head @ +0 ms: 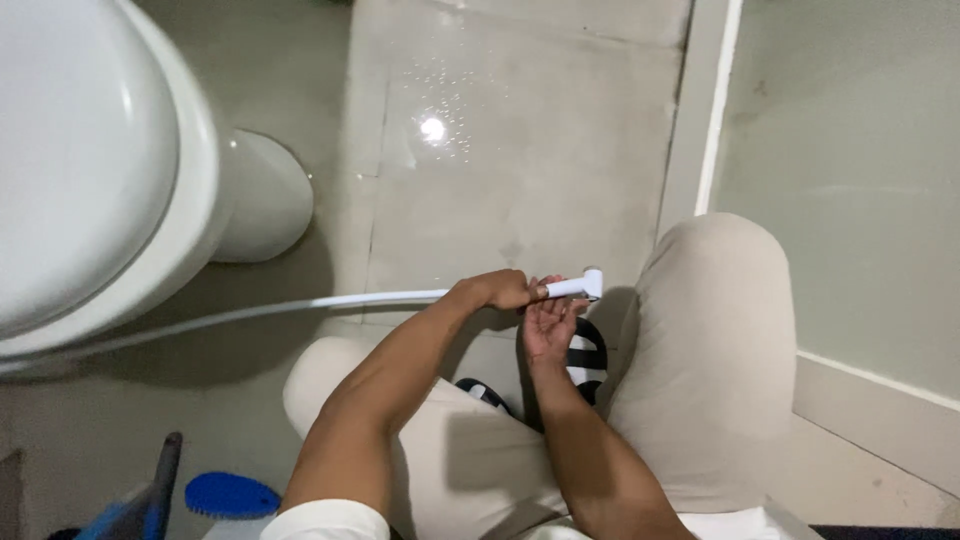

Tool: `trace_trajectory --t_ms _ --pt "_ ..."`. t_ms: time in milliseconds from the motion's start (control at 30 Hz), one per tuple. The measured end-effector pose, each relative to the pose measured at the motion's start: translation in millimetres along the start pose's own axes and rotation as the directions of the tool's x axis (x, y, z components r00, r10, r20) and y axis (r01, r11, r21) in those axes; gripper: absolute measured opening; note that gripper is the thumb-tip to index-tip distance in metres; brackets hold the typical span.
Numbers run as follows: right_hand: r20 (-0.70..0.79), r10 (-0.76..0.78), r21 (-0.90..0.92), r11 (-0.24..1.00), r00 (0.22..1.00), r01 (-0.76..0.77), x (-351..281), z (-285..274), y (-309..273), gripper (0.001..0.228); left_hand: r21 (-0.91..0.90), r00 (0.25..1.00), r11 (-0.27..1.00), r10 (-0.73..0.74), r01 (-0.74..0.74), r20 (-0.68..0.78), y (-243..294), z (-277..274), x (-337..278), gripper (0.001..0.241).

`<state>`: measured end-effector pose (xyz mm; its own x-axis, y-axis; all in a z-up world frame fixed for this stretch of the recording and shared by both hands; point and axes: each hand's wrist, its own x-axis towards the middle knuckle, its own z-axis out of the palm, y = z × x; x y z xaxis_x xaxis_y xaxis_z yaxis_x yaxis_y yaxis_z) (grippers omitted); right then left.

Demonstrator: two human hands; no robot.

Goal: The person uses a handheld bidet sprayer to clean the toilet bowl, seat, and tank, then rinses the bathroom floor and sink. They wipe the sink with a cloth and dry their hands.

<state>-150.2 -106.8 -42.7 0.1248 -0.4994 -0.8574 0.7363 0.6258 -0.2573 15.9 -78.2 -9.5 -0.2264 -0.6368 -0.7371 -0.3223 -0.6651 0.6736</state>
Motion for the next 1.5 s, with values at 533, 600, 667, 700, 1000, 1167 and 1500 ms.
trace_trajectory --t_ms 533,600,667,700,1000,1167,1500 --pt "0.095 0.269 -0.085 0.962 0.959 -0.261 25 2 14 0.058 -0.341 0.997 0.939 -0.067 0.053 -0.031 -54 14 -4 0.074" --pt "0.103 0.283 -0.105 0.956 0.954 -0.273 35 4 20 0.058 -0.361 0.994 0.929 -0.099 0.079 -0.035 -48 9 -20 0.069" --pt "0.105 0.343 -0.312 0.902 0.933 -0.297 73 -15 24 0.068 -0.443 0.992 0.896 -0.090 0.042 -0.089 -35 5 -41 0.076" --pt "0.098 0.346 -0.315 0.900 0.933 -0.301 51 3 27 0.068 -0.448 0.992 0.893 -0.094 0.045 -0.086 -44 8 -36 0.076" --pt "0.315 0.427 -0.448 0.854 0.848 -0.263 0 101 51 0.067 -0.738 0.977 0.674 -0.124 -0.048 -0.176 -49 -19 -47 0.058" --pt "0.440 0.599 -0.590 0.754 0.669 -0.288 30 145 73 0.066 -0.871 0.954 0.446 -0.104 -0.208 -0.281 -43 -44 -68 0.046" --pt "0.246 0.699 -0.728 0.591 0.671 -0.349 20 132 127 0.060 -0.784 0.948 0.620 -0.265 0.026 -0.178 -49 -58 -118 0.088"
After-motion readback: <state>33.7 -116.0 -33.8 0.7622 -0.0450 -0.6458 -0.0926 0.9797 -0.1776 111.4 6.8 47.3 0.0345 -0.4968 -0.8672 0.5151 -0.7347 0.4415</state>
